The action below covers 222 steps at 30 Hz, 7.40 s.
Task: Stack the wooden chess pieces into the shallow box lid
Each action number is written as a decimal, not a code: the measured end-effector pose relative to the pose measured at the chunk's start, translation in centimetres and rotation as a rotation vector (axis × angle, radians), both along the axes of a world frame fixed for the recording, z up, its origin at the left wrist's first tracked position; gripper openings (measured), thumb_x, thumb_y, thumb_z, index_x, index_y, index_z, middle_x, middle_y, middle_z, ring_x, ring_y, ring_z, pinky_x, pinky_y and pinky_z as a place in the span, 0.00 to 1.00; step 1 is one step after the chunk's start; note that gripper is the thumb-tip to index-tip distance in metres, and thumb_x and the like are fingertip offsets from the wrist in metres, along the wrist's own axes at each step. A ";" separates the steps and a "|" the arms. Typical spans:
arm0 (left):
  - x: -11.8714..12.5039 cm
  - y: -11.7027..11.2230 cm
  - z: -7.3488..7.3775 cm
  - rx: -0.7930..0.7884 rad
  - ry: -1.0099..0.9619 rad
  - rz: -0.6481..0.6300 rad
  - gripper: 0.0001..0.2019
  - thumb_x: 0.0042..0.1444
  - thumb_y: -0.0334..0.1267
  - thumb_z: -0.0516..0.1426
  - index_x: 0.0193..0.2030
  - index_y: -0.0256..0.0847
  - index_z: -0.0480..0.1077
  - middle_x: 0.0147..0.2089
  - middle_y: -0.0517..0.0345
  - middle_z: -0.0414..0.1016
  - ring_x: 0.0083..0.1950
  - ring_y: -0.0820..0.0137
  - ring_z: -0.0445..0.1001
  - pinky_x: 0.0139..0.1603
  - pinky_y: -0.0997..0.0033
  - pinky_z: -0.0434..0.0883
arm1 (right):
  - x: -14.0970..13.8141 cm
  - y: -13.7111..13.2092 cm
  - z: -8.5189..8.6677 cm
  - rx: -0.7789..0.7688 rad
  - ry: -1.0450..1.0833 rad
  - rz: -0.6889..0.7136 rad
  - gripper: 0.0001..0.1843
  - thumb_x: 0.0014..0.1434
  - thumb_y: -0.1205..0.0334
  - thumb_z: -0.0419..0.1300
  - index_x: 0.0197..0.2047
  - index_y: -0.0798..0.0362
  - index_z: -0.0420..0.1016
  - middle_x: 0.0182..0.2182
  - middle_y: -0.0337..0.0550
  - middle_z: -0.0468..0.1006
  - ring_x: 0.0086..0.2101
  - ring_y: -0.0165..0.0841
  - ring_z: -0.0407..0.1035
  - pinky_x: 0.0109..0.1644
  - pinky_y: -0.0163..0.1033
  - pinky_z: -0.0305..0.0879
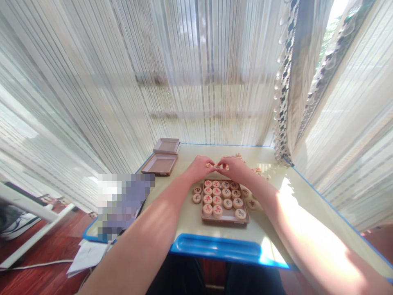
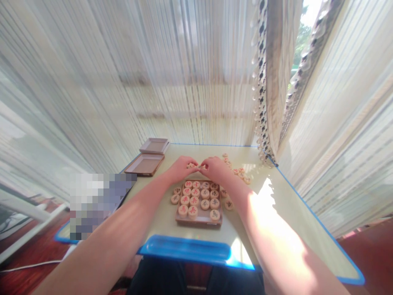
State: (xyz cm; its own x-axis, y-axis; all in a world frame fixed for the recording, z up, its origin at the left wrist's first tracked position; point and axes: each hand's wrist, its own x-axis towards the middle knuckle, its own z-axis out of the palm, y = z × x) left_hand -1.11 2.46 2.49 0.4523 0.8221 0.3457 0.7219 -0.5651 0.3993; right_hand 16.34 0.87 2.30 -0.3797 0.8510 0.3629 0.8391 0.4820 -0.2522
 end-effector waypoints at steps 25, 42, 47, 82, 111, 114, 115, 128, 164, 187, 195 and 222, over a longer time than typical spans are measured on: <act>-0.9 -0.9 0.8 -0.051 -0.111 -0.020 0.11 0.52 0.41 0.57 0.40 0.40 0.75 0.42 0.56 0.77 0.43 0.70 0.72 0.43 0.73 0.68 | -0.5 -1.1 0.2 0.049 0.068 -0.016 0.17 0.52 0.63 0.57 0.46 0.51 0.72 0.37 0.44 0.74 0.41 0.36 0.65 0.44 0.39 0.60; -1.0 -1.2 1.4 -0.023 -0.078 -0.095 0.13 0.46 0.41 0.61 0.38 0.41 0.75 0.42 0.57 0.76 0.44 0.67 0.72 0.47 0.68 0.68 | -0.3 -1.7 0.5 0.132 -0.017 0.028 0.10 0.55 0.58 0.56 0.38 0.51 0.76 0.34 0.44 0.76 0.37 0.36 0.67 0.38 0.39 0.59; -1.1 -1.7 2.4 0.010 -0.129 -0.066 0.15 0.48 0.42 0.60 0.43 0.39 0.74 0.43 0.54 0.75 0.43 0.67 0.72 0.45 0.67 0.69 | 0.2 -2.5 2.5 0.049 0.019 -0.041 0.13 0.55 0.54 0.56 0.35 0.51 0.77 0.31 0.44 0.76 0.31 0.33 0.67 0.34 0.38 0.58; 0.1 -8.8 0.5 0.087 -0.120 -0.270 0.09 0.46 0.43 0.62 0.33 0.42 0.78 0.36 0.55 0.77 0.42 0.66 0.72 0.48 0.65 0.65 | 1.1 -11.0 -2.3 0.247 0.351 0.010 0.07 0.48 0.58 0.61 0.31 0.51 0.75 0.25 0.40 0.72 0.31 0.33 0.65 0.37 0.37 0.61; 0.2 -9.6 0.6 0.107 -0.012 -0.300 0.10 0.45 0.30 0.56 0.28 0.44 0.78 0.35 0.59 0.77 0.42 0.66 0.69 0.50 0.66 0.63 | 1.0 -11.3 -1.5 0.138 0.207 0.012 0.06 0.43 0.64 0.61 0.30 0.51 0.75 0.26 0.39 0.72 0.32 0.33 0.63 0.37 0.37 0.58; 0.3 -9.6 0.6 0.096 -0.002 -0.298 0.10 0.45 0.30 0.56 0.27 0.44 0.78 0.35 0.59 0.77 0.41 0.67 0.68 0.50 0.66 0.64 | 0.9 -11.4 -1.4 0.120 0.192 0.012 0.06 0.43 0.64 0.61 0.29 0.50 0.75 0.26 0.39 0.72 0.32 0.33 0.64 0.37 0.37 0.58; 0.3 -9.7 0.6 0.092 -0.004 -0.296 0.10 0.45 0.30 0.56 0.27 0.44 0.78 0.35 0.59 0.76 0.41 0.67 0.68 0.50 0.66 0.64 | 0.9 -11.4 -1.4 0.115 0.193 0.016 0.06 0.43 0.64 0.61 0.29 0.50 0.75 0.26 0.38 0.72 0.32 0.33 0.64 0.37 0.37 0.58; 0.2 -9.7 0.6 0.062 -0.023 -0.274 0.10 0.44 0.29 0.55 0.25 0.44 0.78 0.35 0.59 0.76 0.42 0.67 0.68 0.50 0.66 0.63 | 0.7 -11.4 -1.4 0.112 0.148 -0.004 0.04 0.43 0.63 0.61 0.26 0.50 0.75 0.23 0.38 0.72 0.30 0.33 0.63 0.34 0.37 0.56; 0.3 -9.7 0.9 0.073 0.082 -0.288 0.10 0.46 0.32 0.54 0.28 0.43 0.78 0.36 0.61 0.76 0.41 0.68 0.67 0.49 0.69 0.61 | 1.1 -11.8 -1.2 0.069 0.241 0.048 0.06 0.48 0.61 0.60 0.26 0.50 0.78 0.23 0.39 0.70 0.31 0.32 0.63 0.37 0.36 0.58; 0.2 -9.3 0.4 0.045 0.007 -0.268 0.11 0.46 0.30 0.53 0.27 0.43 0.78 0.35 0.60 0.76 0.42 0.68 0.67 0.49 0.69 0.62 | 1.5 -11.5 -1.7 0.087 0.288 0.042 0.13 0.44 0.69 0.54 0.28 0.51 0.79 0.23 0.40 0.71 0.30 0.32 0.62 0.37 0.36 0.58; 0.3 -9.4 0.5 0.062 0.002 -0.213 0.13 0.45 0.29 0.53 0.33 0.42 0.78 0.35 0.59 0.76 0.43 0.67 0.68 0.49 0.68 0.64 | 1.5 -11.9 -1.3 0.123 0.286 0.022 0.14 0.45 0.69 0.54 0.31 0.50 0.80 0.23 0.40 0.71 0.30 0.32 0.63 0.36 0.37 0.60; -1.5 0.5 1.0 0.082 0.110 0.377 0.15 0.55 0.33 0.50 0.46 0.41 0.73 0.46 0.51 0.76 0.49 0.65 0.70 0.52 0.67 0.65 | -1.1 2.2 2.0 -0.184 -0.035 -0.014 0.19 0.50 0.65 0.55 0.46 0.49 0.76 0.44 0.47 0.74 0.44 0.39 0.67 0.47 0.41 0.63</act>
